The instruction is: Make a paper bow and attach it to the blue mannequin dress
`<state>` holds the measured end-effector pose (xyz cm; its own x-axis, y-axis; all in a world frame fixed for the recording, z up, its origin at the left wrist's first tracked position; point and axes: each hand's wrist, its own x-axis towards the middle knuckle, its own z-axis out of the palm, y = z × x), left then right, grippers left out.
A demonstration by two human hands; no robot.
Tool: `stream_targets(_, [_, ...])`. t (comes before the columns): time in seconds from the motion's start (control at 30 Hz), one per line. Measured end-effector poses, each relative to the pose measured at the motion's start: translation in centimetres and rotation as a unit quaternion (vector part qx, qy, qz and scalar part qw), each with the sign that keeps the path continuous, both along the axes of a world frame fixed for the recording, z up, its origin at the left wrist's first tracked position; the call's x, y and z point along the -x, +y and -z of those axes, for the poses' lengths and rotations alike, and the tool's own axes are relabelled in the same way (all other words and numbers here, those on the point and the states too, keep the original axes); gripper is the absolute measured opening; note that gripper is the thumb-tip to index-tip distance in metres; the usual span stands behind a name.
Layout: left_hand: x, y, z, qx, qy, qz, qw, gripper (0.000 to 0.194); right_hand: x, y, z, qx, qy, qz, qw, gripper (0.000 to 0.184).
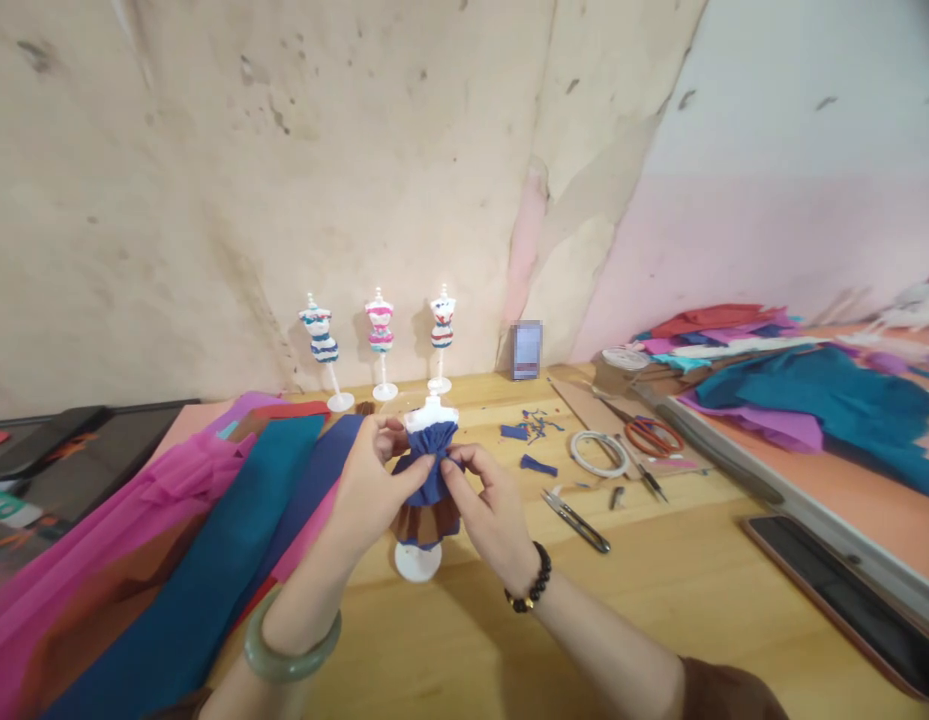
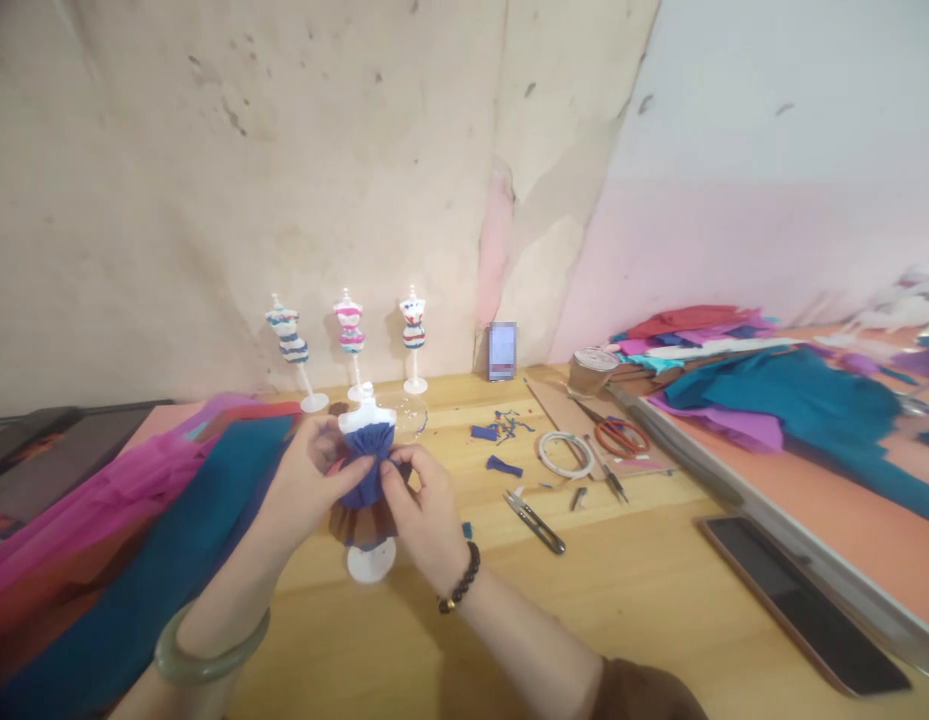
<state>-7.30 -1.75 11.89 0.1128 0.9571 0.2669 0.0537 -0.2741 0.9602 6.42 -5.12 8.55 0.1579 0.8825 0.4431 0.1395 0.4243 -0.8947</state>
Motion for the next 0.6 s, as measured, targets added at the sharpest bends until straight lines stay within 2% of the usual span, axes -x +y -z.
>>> stream_targets(0.1, [0.2, 0.3, -0.2, -0.011, -0.022, -0.005, 1.0, 0.045, -0.3, -0.2, -0.2, -0.024, -0.021, -0.013, 0.999, 0.011])
stream_targets(0.17, [0.4, 0.6, -0.4, -0.028, -0.039, -0.015, 0.999, 0.047, -1.1, -0.2, -0.2, -0.041, -0.044, -0.012, 0.998, 0.016])
stream_targets(0.27, [0.6, 1.3, -0.2, -0.046, -0.049, -0.052, 0.996, 0.047, -3.8, 0.2, 0.5, -0.041, -0.089, 0.021, 0.995, 0.021])
stream_targets(0.37, [0.7, 2.0, 0.3, -0.044, -0.04, -0.083, 0.995, 0.047, -8.9, 0.9, 1.9, -0.011, -0.142, 0.094, 0.985, 0.02])
stream_targets(0.43, [0.6, 2.4, 0.6, -0.033, -0.037, -0.088, 0.995, 0.046, -13.2, 1.2, 3.1, 0.002, -0.208, 0.145, 0.967, 0.022])
stream_targets(0.47, [0.6, 2.5, 0.8, -0.028, -0.037, -0.087, 0.995, 0.046, -15.4, 1.3, 3.7, 0.011, -0.255, 0.158, 0.954, 0.023])
stream_targets(0.6, [0.4, 2.6, 1.2, -0.028, -0.043, -0.076, 0.996, 0.044, -22.3, 0.7, 5.9, 0.031, -0.307, 0.159, 0.938, 0.02])
